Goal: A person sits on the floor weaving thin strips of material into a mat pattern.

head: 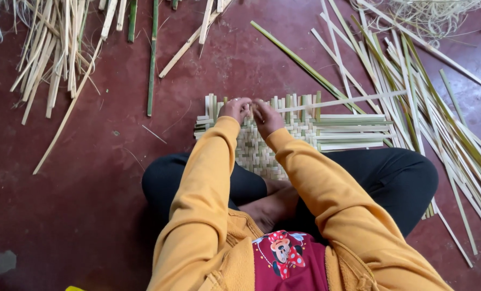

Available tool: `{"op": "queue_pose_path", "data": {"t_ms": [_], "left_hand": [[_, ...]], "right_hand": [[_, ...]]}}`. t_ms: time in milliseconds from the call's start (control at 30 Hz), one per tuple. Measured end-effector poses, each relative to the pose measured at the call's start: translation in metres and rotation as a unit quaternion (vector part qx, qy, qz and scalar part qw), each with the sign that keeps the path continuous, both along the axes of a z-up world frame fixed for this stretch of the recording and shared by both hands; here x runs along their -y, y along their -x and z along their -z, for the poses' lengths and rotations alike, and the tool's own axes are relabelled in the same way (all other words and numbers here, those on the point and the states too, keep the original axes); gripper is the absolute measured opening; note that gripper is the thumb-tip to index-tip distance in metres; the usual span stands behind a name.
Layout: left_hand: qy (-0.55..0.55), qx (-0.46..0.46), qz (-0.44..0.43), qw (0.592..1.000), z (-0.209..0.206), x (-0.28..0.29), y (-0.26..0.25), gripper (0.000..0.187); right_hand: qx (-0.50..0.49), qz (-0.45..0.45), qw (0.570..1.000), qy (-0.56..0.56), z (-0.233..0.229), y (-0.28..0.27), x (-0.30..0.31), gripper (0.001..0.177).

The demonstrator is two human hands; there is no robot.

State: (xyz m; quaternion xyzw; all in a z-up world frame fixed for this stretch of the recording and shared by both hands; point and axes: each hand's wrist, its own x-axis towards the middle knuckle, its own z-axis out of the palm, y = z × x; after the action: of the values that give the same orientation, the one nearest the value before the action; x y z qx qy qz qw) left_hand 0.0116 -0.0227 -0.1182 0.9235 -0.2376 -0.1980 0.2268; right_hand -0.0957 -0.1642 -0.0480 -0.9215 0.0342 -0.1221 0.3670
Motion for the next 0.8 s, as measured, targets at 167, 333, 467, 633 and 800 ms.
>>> {"op": "queue_pose_path", "data": {"t_ms": [167, 333, 467, 633, 800], "left_hand": [[0.039, -0.089, -0.023, 0.995, -0.029, -0.007, 0.007, 0.055], [-0.042, -0.067, 0.016, 0.997, -0.024, -0.001, 0.004, 0.062], [-0.067, -0.086, 0.015, 0.994, -0.049, 0.004, 0.007, 0.052], [-0.087, -0.104, -0.019, 0.991, -0.047, 0.012, 0.006, 0.042], [-0.127, -0.108, -0.027, 0.986, -0.038, 0.018, 0.003, 0.042]], "right_hand": [[0.022, -0.002, 0.999, 0.039, 0.009, 0.001, 0.017, 0.028], [0.109, -0.04, 0.986, 0.118, 0.034, -0.009, 0.024, 0.015], [0.042, 0.011, 0.987, 0.153, 0.067, -0.025, 0.025, 0.018], [0.025, 0.009, 0.979, 0.202, 0.084, -0.033, 0.025, 0.027], [0.039, -0.008, 0.979, 0.202, 0.061, -0.027, 0.023, 0.02]]}}
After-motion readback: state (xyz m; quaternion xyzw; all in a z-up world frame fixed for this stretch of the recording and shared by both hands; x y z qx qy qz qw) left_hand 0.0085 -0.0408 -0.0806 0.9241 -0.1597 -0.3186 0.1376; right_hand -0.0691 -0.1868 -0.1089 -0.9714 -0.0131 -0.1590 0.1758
